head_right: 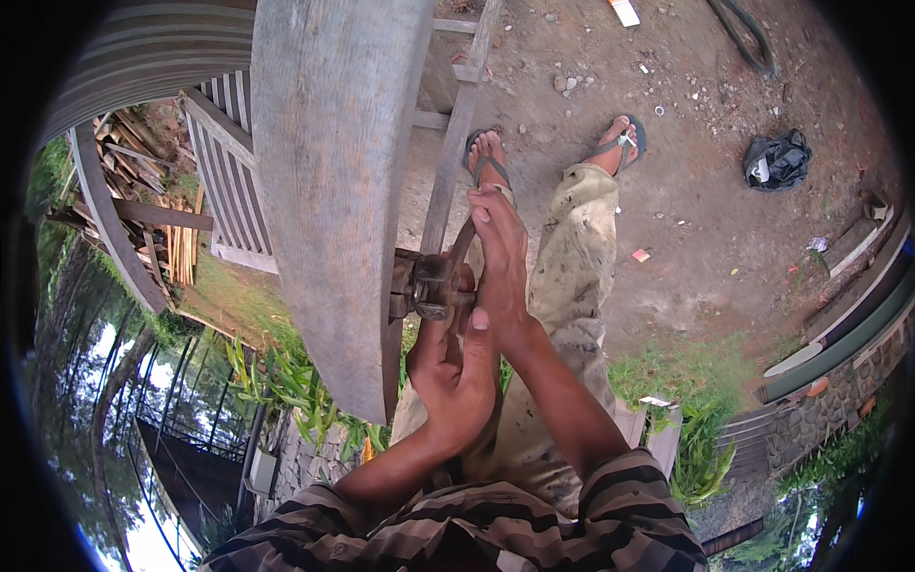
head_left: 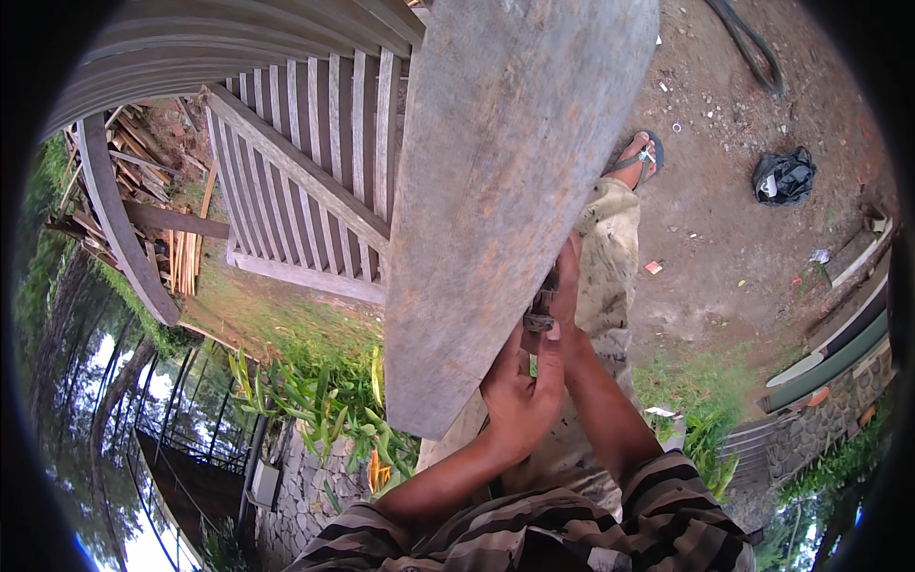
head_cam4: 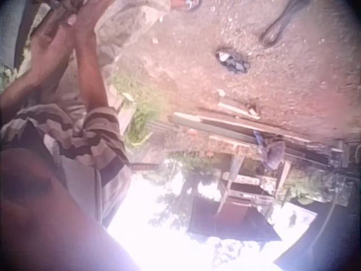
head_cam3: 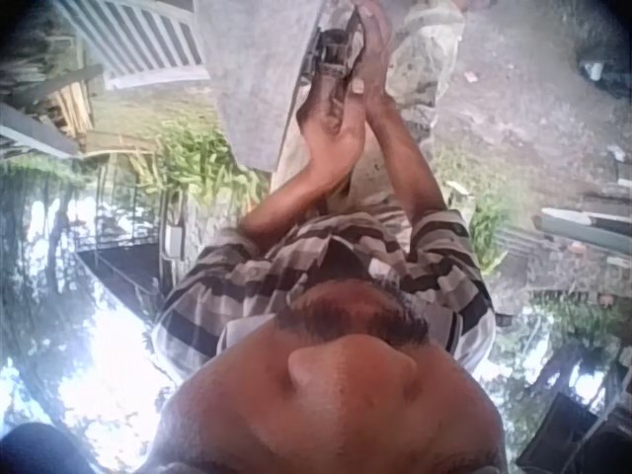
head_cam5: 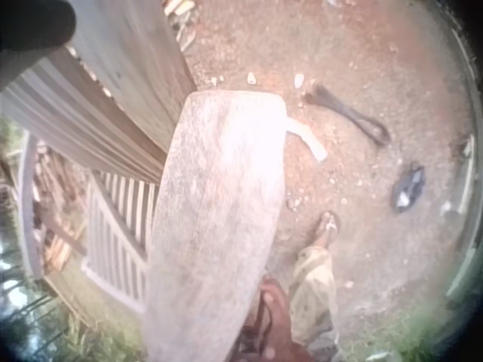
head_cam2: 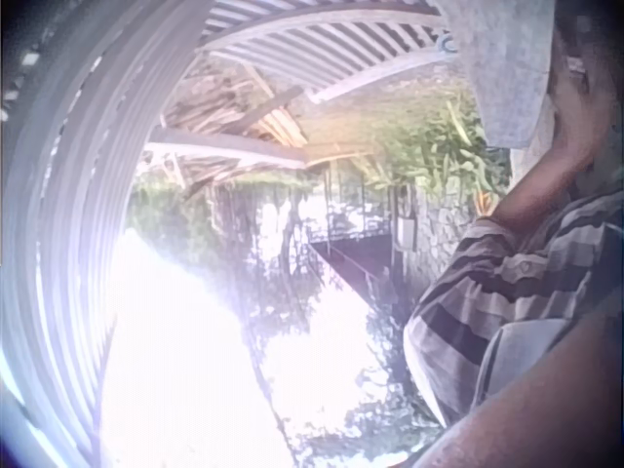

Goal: The person uses pliers to remove nails from a wooden chair. They repeatedly grip and pull nails from the chair's frame while sitting on the ground.

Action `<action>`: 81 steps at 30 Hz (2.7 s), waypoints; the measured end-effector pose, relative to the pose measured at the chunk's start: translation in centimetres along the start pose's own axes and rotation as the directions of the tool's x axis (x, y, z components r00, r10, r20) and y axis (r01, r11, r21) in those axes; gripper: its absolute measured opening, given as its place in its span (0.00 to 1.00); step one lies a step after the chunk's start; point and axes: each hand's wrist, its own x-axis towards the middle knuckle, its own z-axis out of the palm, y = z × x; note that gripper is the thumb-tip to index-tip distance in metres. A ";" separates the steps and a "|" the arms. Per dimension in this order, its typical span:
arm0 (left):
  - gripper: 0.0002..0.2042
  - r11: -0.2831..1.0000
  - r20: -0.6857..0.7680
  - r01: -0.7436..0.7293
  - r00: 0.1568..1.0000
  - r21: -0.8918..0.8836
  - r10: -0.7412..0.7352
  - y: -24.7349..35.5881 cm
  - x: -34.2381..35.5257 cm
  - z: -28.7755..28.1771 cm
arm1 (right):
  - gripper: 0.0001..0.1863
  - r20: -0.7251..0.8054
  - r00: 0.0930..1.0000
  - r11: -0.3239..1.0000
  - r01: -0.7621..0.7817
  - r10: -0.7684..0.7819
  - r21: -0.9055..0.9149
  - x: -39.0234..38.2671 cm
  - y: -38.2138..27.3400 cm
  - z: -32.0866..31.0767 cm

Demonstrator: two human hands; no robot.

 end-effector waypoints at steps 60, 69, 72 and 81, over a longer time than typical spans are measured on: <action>0.20 0.634 -0.276 -0.696 0.571 0.337 0.773 4.3 2.3 -10.5 | 0.46 0.484 0.501 0.696 -0.504 0.718 -0.511 4.3 -21.9 -13.3; 0.22 0.839 -0.022 -0.542 0.841 -0.058 0.541 5.0 -2.4 -4.2 | 0.52 0.257 0.918 0.953 -0.293 0.301 -0.070 -0.8 -8.2 -4.1; 0.26 0.874 0.033 -0.477 0.879 0.096 0.476 5.1 -1.9 -3.5 | 0.59 0.151 0.968 0.971 -0.176 0.201 -0.163 0.6 -8.1 -2.7; 0.30 0.897 0.087 -0.393 0.919 0.202 0.384 3.2 -1.2 -2.7 | 0.57 0.084 0.996 1.000 -0.017 0.018 -0.013 1.1 -4.4 -1.4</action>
